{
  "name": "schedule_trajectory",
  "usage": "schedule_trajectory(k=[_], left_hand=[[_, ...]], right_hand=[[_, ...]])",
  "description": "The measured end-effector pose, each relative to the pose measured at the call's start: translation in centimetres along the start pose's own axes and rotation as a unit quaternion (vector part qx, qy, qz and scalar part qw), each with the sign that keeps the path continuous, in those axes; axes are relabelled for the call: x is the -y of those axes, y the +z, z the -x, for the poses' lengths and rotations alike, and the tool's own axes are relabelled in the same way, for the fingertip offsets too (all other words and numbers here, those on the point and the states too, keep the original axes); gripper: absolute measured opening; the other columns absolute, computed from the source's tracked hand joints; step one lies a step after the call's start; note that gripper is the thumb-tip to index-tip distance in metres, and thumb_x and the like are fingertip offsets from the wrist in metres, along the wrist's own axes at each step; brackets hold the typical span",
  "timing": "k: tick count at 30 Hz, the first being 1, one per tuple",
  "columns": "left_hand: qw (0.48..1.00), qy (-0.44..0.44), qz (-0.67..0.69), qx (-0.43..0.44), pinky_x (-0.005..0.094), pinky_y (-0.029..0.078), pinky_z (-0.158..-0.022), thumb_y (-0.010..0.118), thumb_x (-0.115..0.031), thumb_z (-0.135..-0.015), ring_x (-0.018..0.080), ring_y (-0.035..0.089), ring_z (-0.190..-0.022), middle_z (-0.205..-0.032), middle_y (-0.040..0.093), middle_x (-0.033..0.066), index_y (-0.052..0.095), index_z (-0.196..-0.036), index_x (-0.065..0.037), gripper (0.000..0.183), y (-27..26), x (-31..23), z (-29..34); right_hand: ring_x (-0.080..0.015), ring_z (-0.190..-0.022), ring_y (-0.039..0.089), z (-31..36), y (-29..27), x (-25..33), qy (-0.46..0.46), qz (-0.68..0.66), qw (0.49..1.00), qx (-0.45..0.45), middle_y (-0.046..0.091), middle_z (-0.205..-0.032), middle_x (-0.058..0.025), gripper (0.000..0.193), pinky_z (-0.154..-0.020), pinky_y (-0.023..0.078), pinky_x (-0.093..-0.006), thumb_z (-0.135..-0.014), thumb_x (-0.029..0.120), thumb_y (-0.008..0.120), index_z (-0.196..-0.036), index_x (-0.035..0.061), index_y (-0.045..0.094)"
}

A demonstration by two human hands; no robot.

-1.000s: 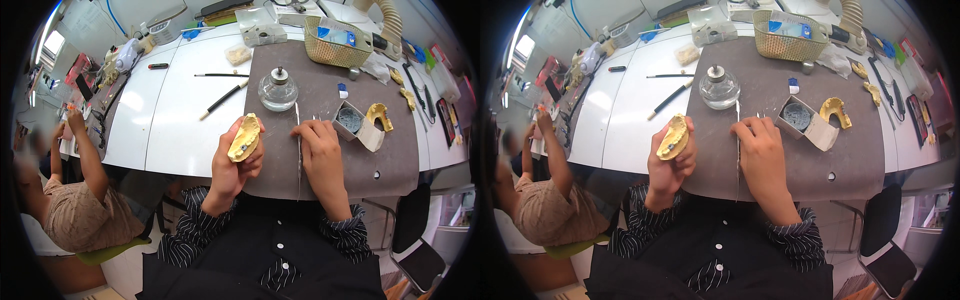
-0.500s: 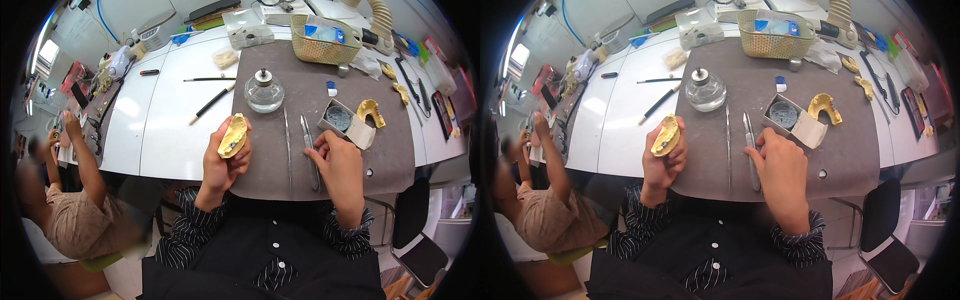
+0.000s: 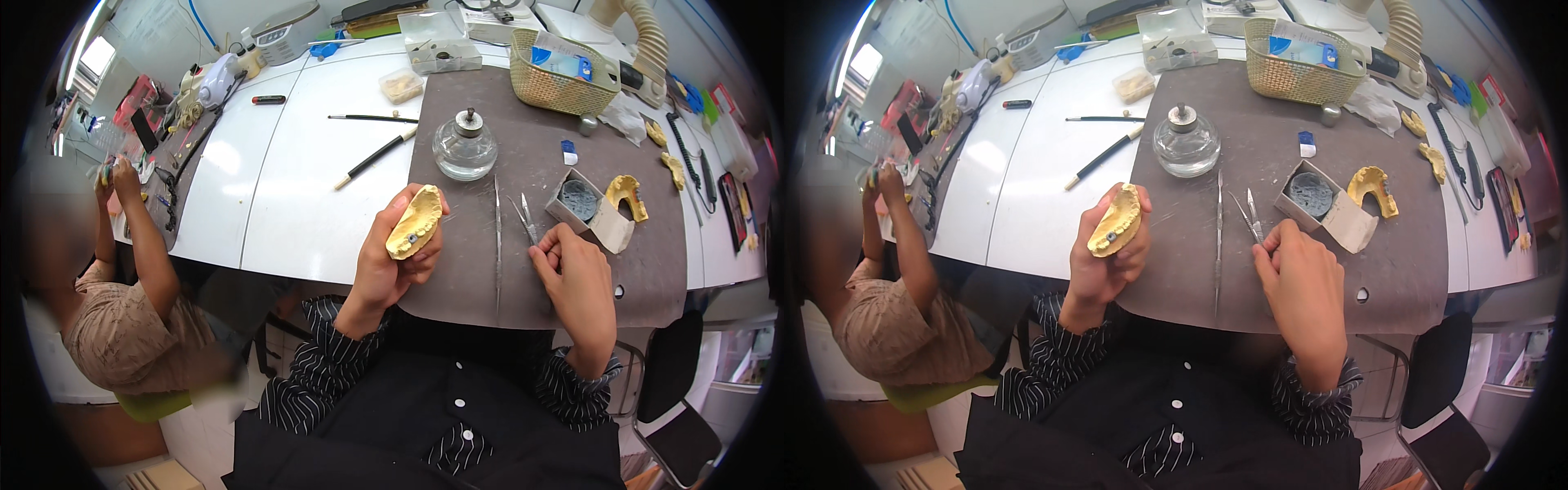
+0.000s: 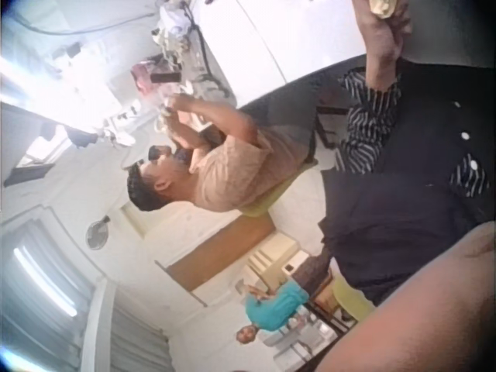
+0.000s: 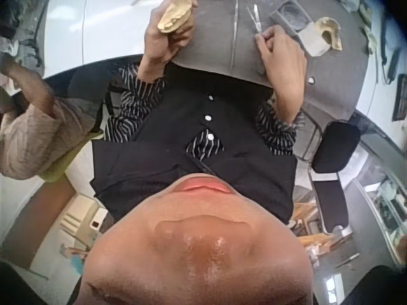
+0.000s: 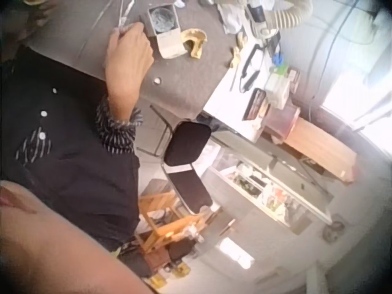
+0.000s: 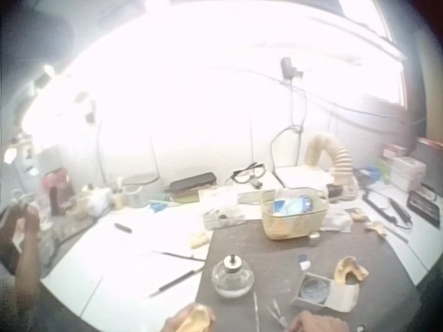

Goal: The person holds a yellow dental cast and uses a metal dental tool to scrape and adjust a small gray component seated in the cast. The person repeatedly dips the tool into a glass jar of liquid and continues to refine the fit of the component within the cast.

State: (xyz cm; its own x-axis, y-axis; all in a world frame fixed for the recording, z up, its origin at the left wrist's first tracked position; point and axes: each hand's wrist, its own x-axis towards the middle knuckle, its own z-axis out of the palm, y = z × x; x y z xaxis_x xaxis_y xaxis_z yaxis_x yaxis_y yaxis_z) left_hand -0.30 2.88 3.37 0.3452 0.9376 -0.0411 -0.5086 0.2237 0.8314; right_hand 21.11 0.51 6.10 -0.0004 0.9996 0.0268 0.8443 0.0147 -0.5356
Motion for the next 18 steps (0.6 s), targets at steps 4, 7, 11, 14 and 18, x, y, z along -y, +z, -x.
schedule_trajectory(k=[4,7,11,14,18], left_hand=[[1.0,-0.005,-0.007,0.019,0.0177,0.018,-0.034,0.025,-0.04,-0.091,0.0036,0.023,-0.04,-0.052,0.032,-0.0028,0.044,-0.096,-0.006,0.04,-0.2,-0.1,0.0],[0.999,-0.012,-0.008,0.029,0.0181,0.019,-0.035,0.024,-0.041,-0.091,0.0036,0.023,-0.04,-0.052,0.033,-0.0024,0.045,-0.097,-0.007,0.041,-0.4,0.0,0.0],[0.999,-0.017,0.001,0.036,0.0188,0.02,-0.035,0.023,-0.042,-0.091,0.0046,0.024,-0.04,-0.051,0.033,-0.0017,0.045,-0.096,-0.006,0.042,-0.4,-0.3,0.0],[0.998,-0.034,0.025,0.045,0.0191,0.021,-0.034,0.022,-0.042,-0.091,0.0051,0.026,-0.04,-0.051,0.034,-0.0011,0.045,-0.096,-0.005,0.044,-0.6,-0.3,0.0],[0.998,-0.04,0.02,0.052,0.0192,0.021,-0.035,0.021,-0.041,-0.091,0.005,0.026,-0.041,-0.05,0.034,-0.0008,0.045,-0.096,-0.004,0.044,-0.7,-0.4,-0.1]], right_hand=[[-0.0241,-0.058,0.053,0.6,0.1,0.3,-0.046,-0.025,0.994,-0.097,0.054,-0.067,-0.0094,0.012,-0.056,0.041,-0.0326,-0.081,0.012,0.056,-0.08,0.0027,0.049],[-0.0168,-0.057,0.051,0.7,-0.5,0.4,-0.021,-0.169,0.982,-0.085,0.052,-0.067,-0.0086,0.01,-0.057,0.04,-0.0273,-0.084,0.01,0.053,-0.085,0.0017,0.049],[-0.0085,-0.059,0.048,0.4,0.2,1.0,-0.056,-0.363,0.914,-0.169,0.054,-0.068,-0.0042,0.011,-0.056,0.039,-0.0223,-0.088,0.009,0.049,-0.095,0.0016,0.052],[-0.0096,-0.063,0.05,0.2,1.0,-0.3,-0.087,-0.476,0.859,-0.169,0.054,-0.073,-0.0058,0.021,-0.059,0.042,-0.0211,-0.088,0.009,0.05,-0.108,0.0039,0.048],[-0.0108,-0.068,0.052,0.7,1.6,0.4,-0.038,-0.653,0.731,-0.197,0.054,-0.079,-0.007,0.033,-0.063,0.048,-0.0242,-0.085,0.015,0.056,-0.112,0.0027,0.043]])
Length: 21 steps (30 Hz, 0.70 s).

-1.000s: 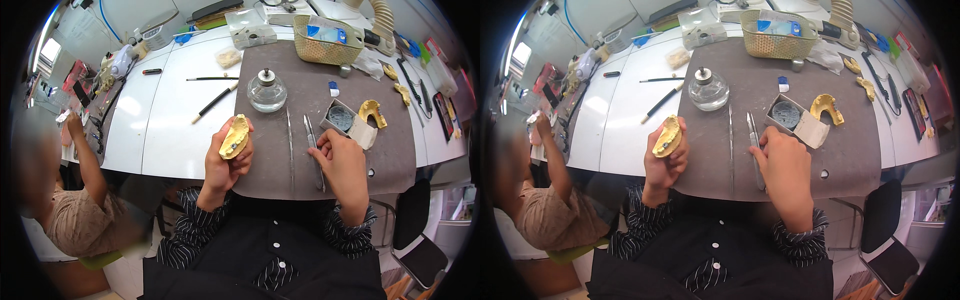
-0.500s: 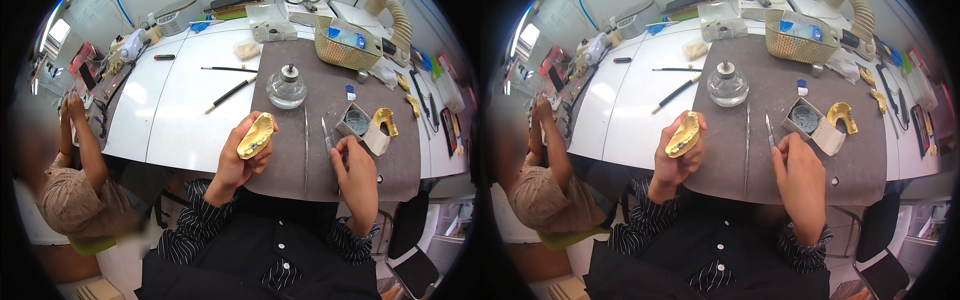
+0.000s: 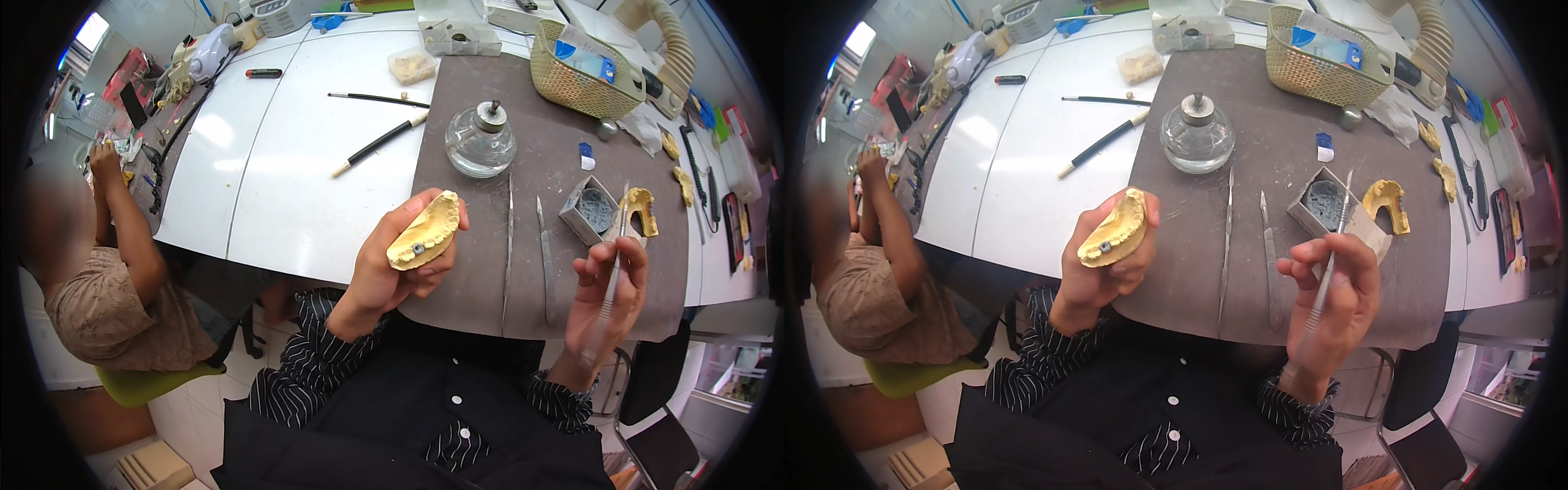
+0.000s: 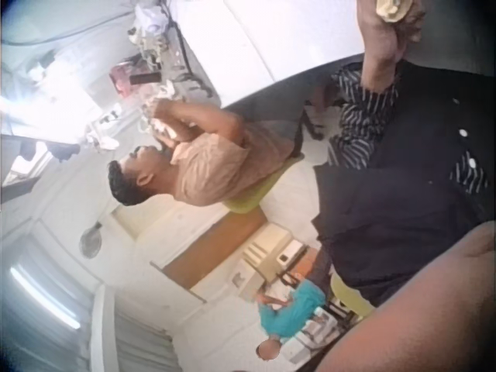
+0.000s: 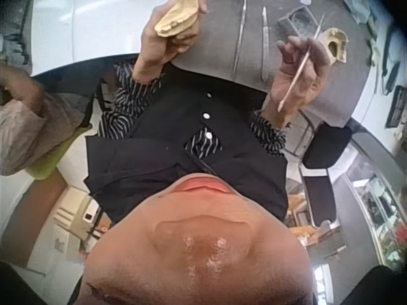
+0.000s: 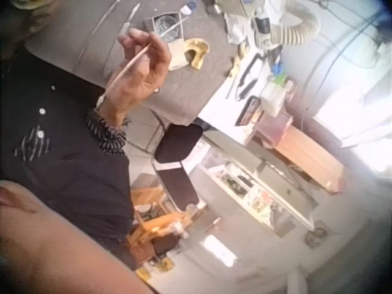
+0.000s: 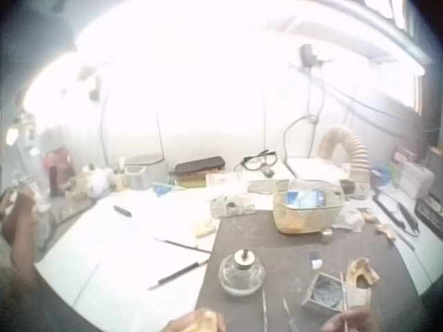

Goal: The person holds a yellow dental cast and uses a metal dental tool to scrape and adjust a small gray component seated in the cast. The person repeatedly dips the tool into a glass jar of liquid and continues to refine the fit of the component within the cast.

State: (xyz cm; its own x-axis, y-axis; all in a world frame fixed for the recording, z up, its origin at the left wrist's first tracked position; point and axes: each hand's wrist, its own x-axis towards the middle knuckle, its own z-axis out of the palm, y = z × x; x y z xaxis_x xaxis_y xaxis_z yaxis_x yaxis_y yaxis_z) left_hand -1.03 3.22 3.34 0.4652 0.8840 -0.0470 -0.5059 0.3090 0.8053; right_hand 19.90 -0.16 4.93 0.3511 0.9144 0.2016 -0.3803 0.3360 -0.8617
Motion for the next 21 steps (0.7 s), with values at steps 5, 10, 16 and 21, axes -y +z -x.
schedule_trajectory(k=[5,10,16,21], left_hand=[[0.998,0.006,-0.03,-0.059,0.019,0.02,-0.031,0.022,-0.041,-0.09,0.0049,0.023,-0.036,-0.048,0.032,-0.0018,0.043,-0.094,-0.003,0.043,0.9,0.2,0.0],[0.999,-0.047,0.018,-0.008,0.0181,0.02,-0.036,0.022,-0.042,-0.091,0.0041,0.025,-0.042,-0.054,0.036,-0.001,0.044,-0.098,-0.006,0.043,1.9,-0.1,0.5],[0.995,-0.075,0.069,0.009,0.0183,0.022,-0.038,0.025,-0.044,-0.09,0.0038,0.027,-0.045,-0.054,0.037,-0.0013,0.044,-0.099,-0.007,0.043,1.4,0.2,-0.2],[0.998,-0.055,0.022,-0.017,0.018,0.03,-0.044,0.028,-0.043,-0.089,0.0036,0.038,-0.053,-0.065,0.046,0.001,0.045,-0.102,-0.006,0.042,1.0,0.8,-0.3]], right_hand=[[-0.012,-0.066,0.049,0.2,-0.6,-2.1,-0.115,-0.015,0.985,0.132,0.049,-0.07,-0.0042,0.04,-0.061,0.049,-0.028,-0.089,0.041,0.043,-0.098,0.003,0.039],[-0.0183,-0.07,0.056,1.3,2.7,-1.0,-0.054,0.065,0.995,0.051,0.057,-0.076,-0.012,0.05,-0.066,0.049,-0.0301,-0.09,0.044,0.037,-0.11,-0.0018,0.038],[-0.025,-0.081,0.063,1.5,3.1,0.2,0.014,0.015,0.989,0.145,0.061,-0.088,-0.0223,0.021,-0.076,0.05,-0.033,-0.076,-0.003,0.059,-0.096,-0.0064,0.054],[-0.03,-0.086,0.062,1.7,3.7,-0.4,-0.055,0.174,0.946,0.266,0.061,-0.075,-0.0142,0.021,-0.086,0.043,-0.0428,-0.073,-0.005,0.058,-0.093,0.0,0.051]])
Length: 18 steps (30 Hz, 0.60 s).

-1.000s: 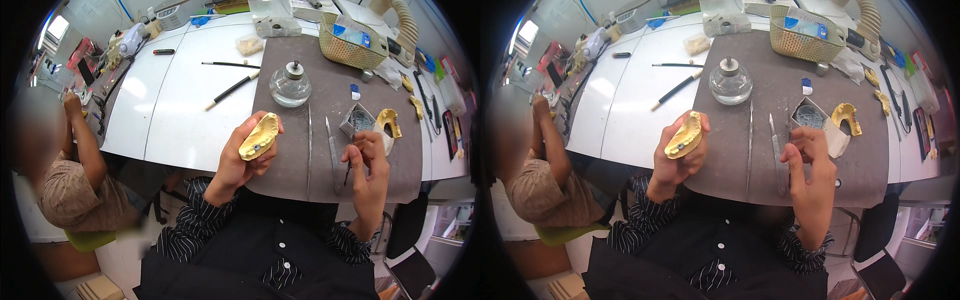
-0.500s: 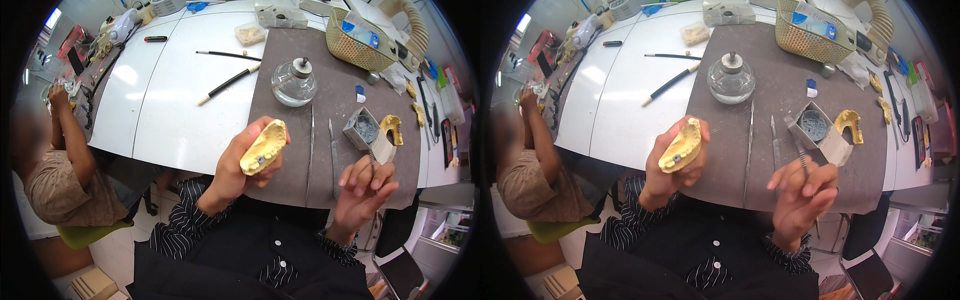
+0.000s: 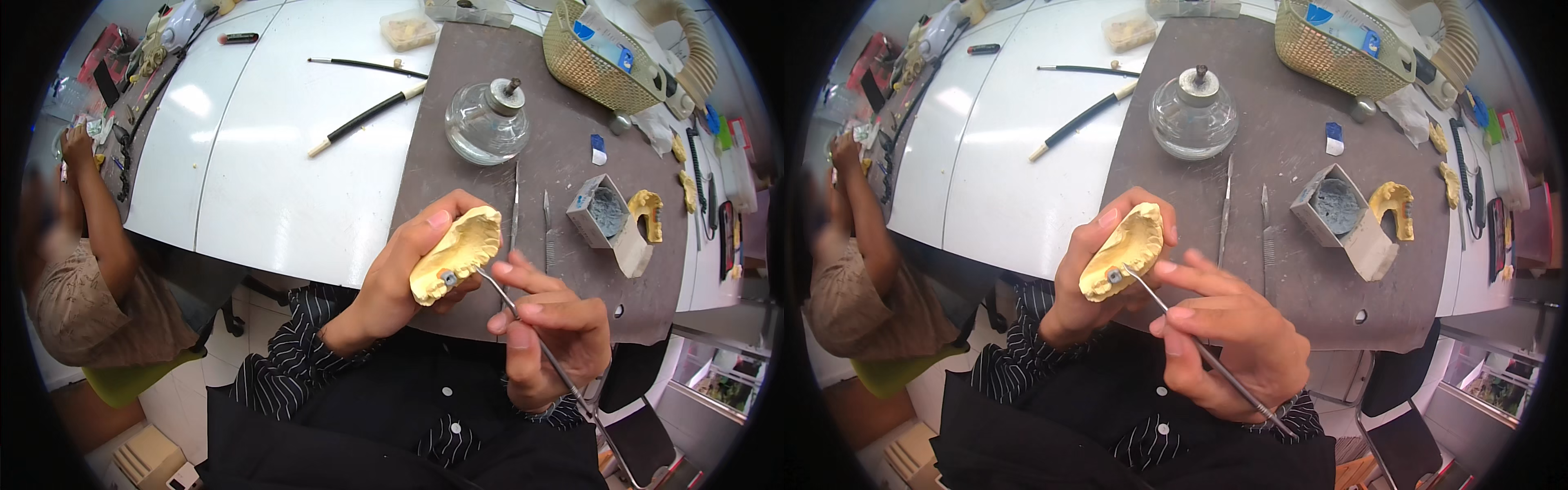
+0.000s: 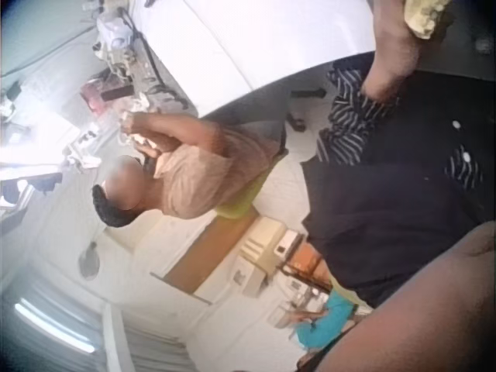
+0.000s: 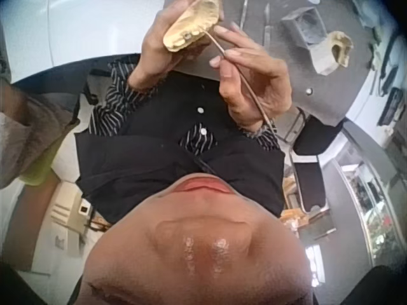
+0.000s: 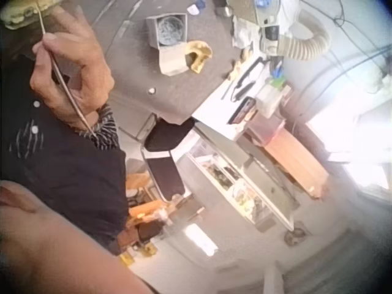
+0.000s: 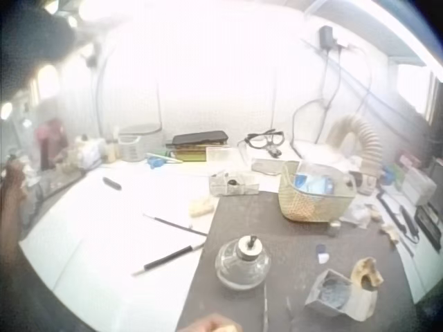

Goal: The person holds a yellow dental cast and uses a metal dental tool to scrape and adjust a small gray component seated in the cast. The person repeatedly dips the tool into a glass jar of liquid and continues to refine the fit of the component within the cast.

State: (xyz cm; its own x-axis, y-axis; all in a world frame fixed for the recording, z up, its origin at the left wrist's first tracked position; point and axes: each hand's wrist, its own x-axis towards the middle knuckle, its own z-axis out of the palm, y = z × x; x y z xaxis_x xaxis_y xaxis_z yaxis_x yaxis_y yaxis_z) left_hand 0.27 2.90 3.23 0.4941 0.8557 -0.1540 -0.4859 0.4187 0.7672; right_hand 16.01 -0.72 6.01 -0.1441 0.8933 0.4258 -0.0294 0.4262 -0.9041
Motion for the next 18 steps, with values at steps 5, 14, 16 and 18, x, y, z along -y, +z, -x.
schedule_trajectory(k=[5,14,16,18], left_hand=[[0.998,0.033,-0.001,-0.047,0.0181,0.032,-0.046,0.031,-0.041,-0.088,0.0059,0.041,-0.054,-0.075,0.048,0.0044,0.045,-0.097,-0.002,0.043,0.9,0.2,-0.1],[0.998,0.05,-0.017,-0.047,0.019,0.037,-0.049,0.034,-0.044,-0.086,0.0075,0.047,-0.063,-0.084,0.049,0.0074,0.046,-0.094,0.0,0.047,0.9,0.5,-0.3],[0.997,0.05,-0.02,-0.054,0.0188,0.036,-0.047,0.034,-0.044,-0.087,0.0071,0.045,-0.059,-0.081,0.049,0.0068,0.046,-0.094,0.0,0.047,0.8,0.6,-0.2],[0.997,0.041,-0.024,-0.064,0.0186,0.033,-0.043,0.033,-0.044,-0.087,0.0066,0.044,-0.053,-0.074,0.049,0.0059,0.046,-0.093,0.0,0.046,0.6,0.4,0.4]], right_hand=[[-0.0396,-0.101,0.055,-0.5,-0.5,0.3,-0.074,0.174,0.974,0.126,0.058,-0.062,-0.0043,0.017,-0.102,0.016,-0.0566,-0.078,0.002,0.049,-0.093,0.0038,0.041],[-0.0331,-0.106,0.054,0.0,-1.1,1.0,-0.013,0.164,0.975,0.149,0.062,-0.07,0.001,0.047,-0.105,0.015,-0.05,-0.066,0.001,0.065,-0.108,0.0129,0.047],[-0.0343,-0.105,0.055,-0.5,-1.3,0.8,-0.025,0.15,0.974,0.168,0.062,-0.072,0.0002,0.043,-0.104,0.019,-0.0495,-0.068,0.001,0.064,-0.106,0.0113,0.048],[-0.0334,-0.102,0.056,-1.5,-2.2,0.1,-0.058,0.087,0.982,0.158,0.058,-0.068,-0.0019,0.025,-0.102,0.022,-0.0538,-0.077,0.001,0.054,-0.099,0.0068,0.043]])
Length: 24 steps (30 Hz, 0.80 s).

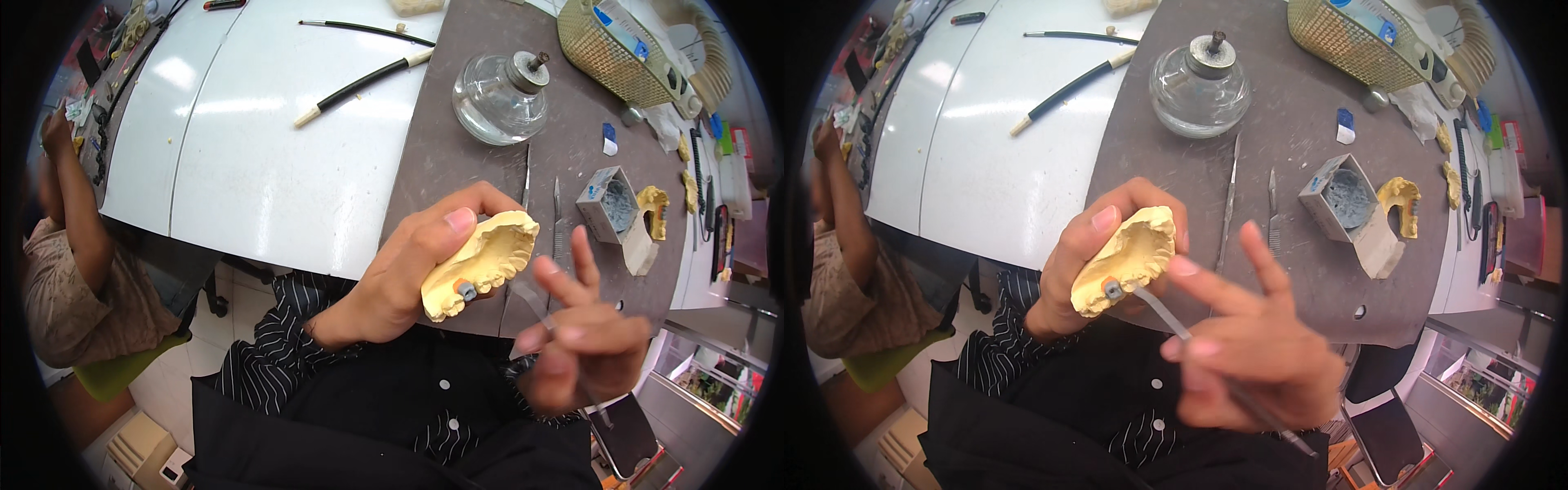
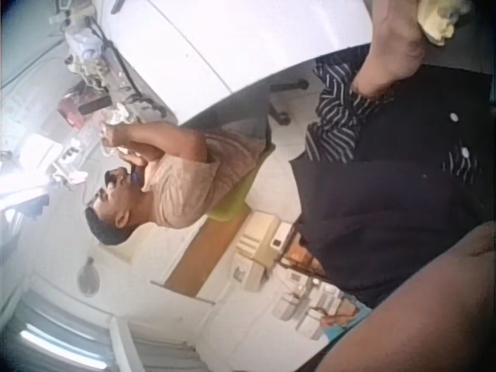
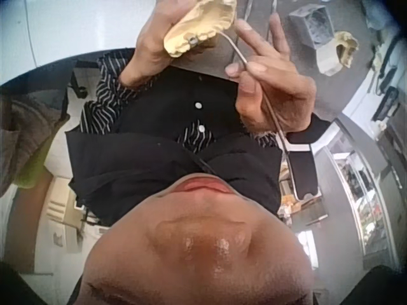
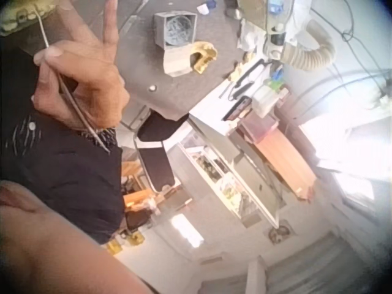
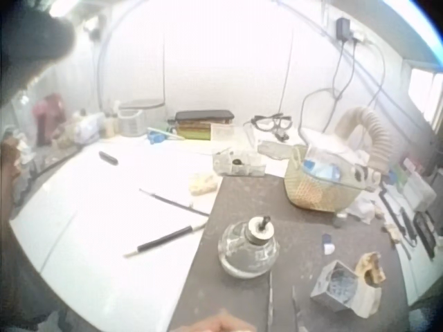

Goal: The person holds a yellow dental cast and uses a metal dental tool to scrape and adjust a small gray component seated in the cast. The person repeatedly dips the tool into a glass jar of liquid and continues to refine the fit of the component within the cast.

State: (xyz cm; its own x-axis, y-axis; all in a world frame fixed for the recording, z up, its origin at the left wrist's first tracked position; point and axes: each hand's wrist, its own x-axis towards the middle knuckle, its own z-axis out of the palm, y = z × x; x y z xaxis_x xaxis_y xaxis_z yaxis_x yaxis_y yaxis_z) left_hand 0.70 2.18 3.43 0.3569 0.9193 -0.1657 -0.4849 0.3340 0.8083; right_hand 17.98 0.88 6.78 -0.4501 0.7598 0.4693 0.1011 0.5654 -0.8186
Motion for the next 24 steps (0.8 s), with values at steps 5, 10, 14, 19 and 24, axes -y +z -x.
schedule_trajectory(k=[5,10,14,19,24], left_hand=[[0.993,-0.05,0.074,0.07,0.0196,0.023,-0.033,0.03,-0.042,-0.09,0.0056,0.03,-0.037,-0.052,0.04,0.0007,0.045,-0.092,0.0,0.045,0.3,-0.3,-1.0],[0.983,-0.057,0.131,0.111,0.0198,0.02,-0.031,0.024,-0.043,-0.09,0.0053,0.024,-0.035,-0.048,0.034,-0.001,0.043,-0.092,0.0,0.046,-0.8,-0.5,-1.1],[0.98,-0.064,0.144,0.118,0.019,0.02,-0.03,0.024,-0.042,-0.09,0.0052,0.024,-0.035,-0.048,0.035,-0.0001,0.043,-0.091,0.0,0.046,-0.7,-0.6,-1.5],[0.978,-0.065,0.145,0.134,0.0183,0.021,-0.03,0.025,-0.042,-0.089,0.0053,0.026,-0.036,-0.049,0.036,0.0007,0.044,-0.091,0.001,0.047,-0.9,-0.6,-1.7],[0.982,-0.067,0.134,0.118,0.0184,0.022,-0.03,0.026,-0.041,-0.09,0.0057,0.027,-0.035,-0.048,0.036,0.0008,0.044,-0.091,0.002,0.046,-0.6,-0.7,-1.6]], right_hand=[[-0.0252,-0.092,0.06,-3.2,-0.3,-0.1,0.054,0.015,0.942,-0.331,0.061,-0.075,-0.0112,0.013,-0.092,0.038,-0.0415,-0.083,0.003,0.051,-0.096,-0.0014,0.048],[-0.0185,-0.089,0.061,-6.3,0.5,-2.4,0.103,0.035,0.939,-0.327,0.062,-0.092,-0.0221,0.015,-0.086,0.04,-0.0236,-0.083,0.005,0.054,-0.095,-0.0036,0.053],[-0.0054,-0.071,0.058,-6.6,0.7,-3.5,0.084,0.036,0.948,-0.305,0.065,-0.084,-0.0158,0.009,-0.059,0.038,-0.0122,-0.083,0.001,0.056,-0.089,-0.0009,0.05],[-0.0102,-0.077,0.059,-6.8,1.0,-3.9,0.089,0.062,0.947,-0.302,0.065,-0.083,-0.0182,0.009,-0.073,0.039,-0.0178,-0.084,0.006,0.056,-0.088,-0.0001,0.051],[-0.0129,-0.081,0.061,-6.9,0.4,-3.5,0.091,0.062,0.949,-0.294,0.065,-0.084,-0.018,0.009,-0.078,0.041,-0.0201,-0.084,0.007,0.056,-0.088,0.0,0.052]])
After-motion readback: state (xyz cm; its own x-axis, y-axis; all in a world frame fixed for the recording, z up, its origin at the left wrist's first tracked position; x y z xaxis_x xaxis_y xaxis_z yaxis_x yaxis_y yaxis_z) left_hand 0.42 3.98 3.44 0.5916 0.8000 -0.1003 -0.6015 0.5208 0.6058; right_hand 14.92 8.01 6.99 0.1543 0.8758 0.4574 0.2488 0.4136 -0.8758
